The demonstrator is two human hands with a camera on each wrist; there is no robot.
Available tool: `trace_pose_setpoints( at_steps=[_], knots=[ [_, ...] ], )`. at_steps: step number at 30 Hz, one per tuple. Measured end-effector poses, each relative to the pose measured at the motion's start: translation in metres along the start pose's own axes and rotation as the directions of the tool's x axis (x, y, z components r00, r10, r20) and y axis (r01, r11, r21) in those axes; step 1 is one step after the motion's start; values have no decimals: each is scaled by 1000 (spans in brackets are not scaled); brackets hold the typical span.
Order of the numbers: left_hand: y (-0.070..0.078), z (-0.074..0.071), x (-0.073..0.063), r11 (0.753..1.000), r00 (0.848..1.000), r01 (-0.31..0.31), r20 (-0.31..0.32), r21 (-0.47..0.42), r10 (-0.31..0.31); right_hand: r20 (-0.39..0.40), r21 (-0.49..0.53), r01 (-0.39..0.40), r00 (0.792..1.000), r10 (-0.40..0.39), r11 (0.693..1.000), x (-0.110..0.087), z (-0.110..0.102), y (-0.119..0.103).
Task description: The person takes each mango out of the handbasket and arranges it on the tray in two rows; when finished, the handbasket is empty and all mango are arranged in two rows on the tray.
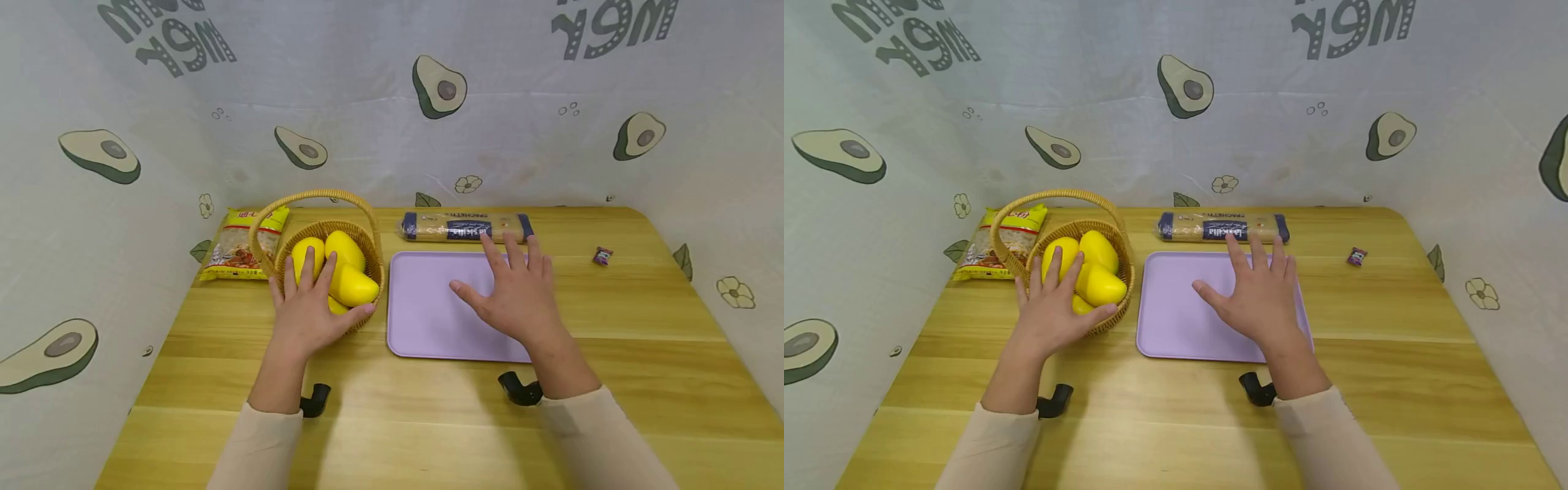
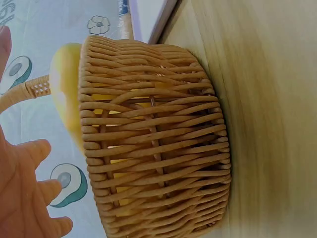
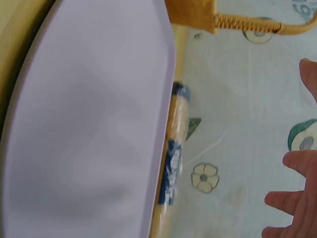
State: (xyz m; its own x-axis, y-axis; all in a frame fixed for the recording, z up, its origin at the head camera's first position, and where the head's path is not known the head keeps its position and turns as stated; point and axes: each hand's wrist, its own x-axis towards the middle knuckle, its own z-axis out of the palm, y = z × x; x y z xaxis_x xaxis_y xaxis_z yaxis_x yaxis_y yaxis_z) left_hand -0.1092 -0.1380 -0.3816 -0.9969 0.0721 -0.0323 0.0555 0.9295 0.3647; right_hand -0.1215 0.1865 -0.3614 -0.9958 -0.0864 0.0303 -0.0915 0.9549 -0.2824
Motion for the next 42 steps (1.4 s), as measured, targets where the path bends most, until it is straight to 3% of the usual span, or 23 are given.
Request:
trace_pose_setpoints(
  at_steps=[7,13,16,19,21,25,27,32,34,39,42],
  knots=[
    [-9,12,-17,999,996,-20,-92,-43,16,-40,86,145,989,-142,986,-6,16,-24],
    [-20,23,-31,974,985,10,-164,-228,-48,-79,148,280,959,-271,948,-12,35,-51],
    [-25,29,-34,955,967,12,-240,-295,-87,-78,162,331,943,-322,930,-13,43,-67],
    [-28,37,-32,924,936,29,-315,-382,-159,-76,178,379,925,-371,908,-11,50,-84],
    [-28,43,-30,882,907,37,-355,-469,-227,-74,194,408,913,-401,892,-8,53,-95],
    [-28,54,-24,764,854,50,-369,-644,-367,-46,225,438,897,-439,871,1,55,-114],
    [-28,58,-21,711,844,60,-345,-700,-410,-26,231,443,893,-450,866,7,56,-122],
    [-29,64,-14,601,849,90,-254,-794,-464,15,232,454,883,-470,860,23,59,-135],
    [-30,66,-10,548,836,87,-239,-832,-494,46,241,446,882,-469,862,31,60,-139],
    [-29,71,-1,380,777,30,-218,-924,-591,122,253,408,886,-447,877,47,66,-147],
    [-29,72,2,292,759,-13,-199,-956,-619,141,262,398,886,-442,879,54,70,-150]
  ],
)
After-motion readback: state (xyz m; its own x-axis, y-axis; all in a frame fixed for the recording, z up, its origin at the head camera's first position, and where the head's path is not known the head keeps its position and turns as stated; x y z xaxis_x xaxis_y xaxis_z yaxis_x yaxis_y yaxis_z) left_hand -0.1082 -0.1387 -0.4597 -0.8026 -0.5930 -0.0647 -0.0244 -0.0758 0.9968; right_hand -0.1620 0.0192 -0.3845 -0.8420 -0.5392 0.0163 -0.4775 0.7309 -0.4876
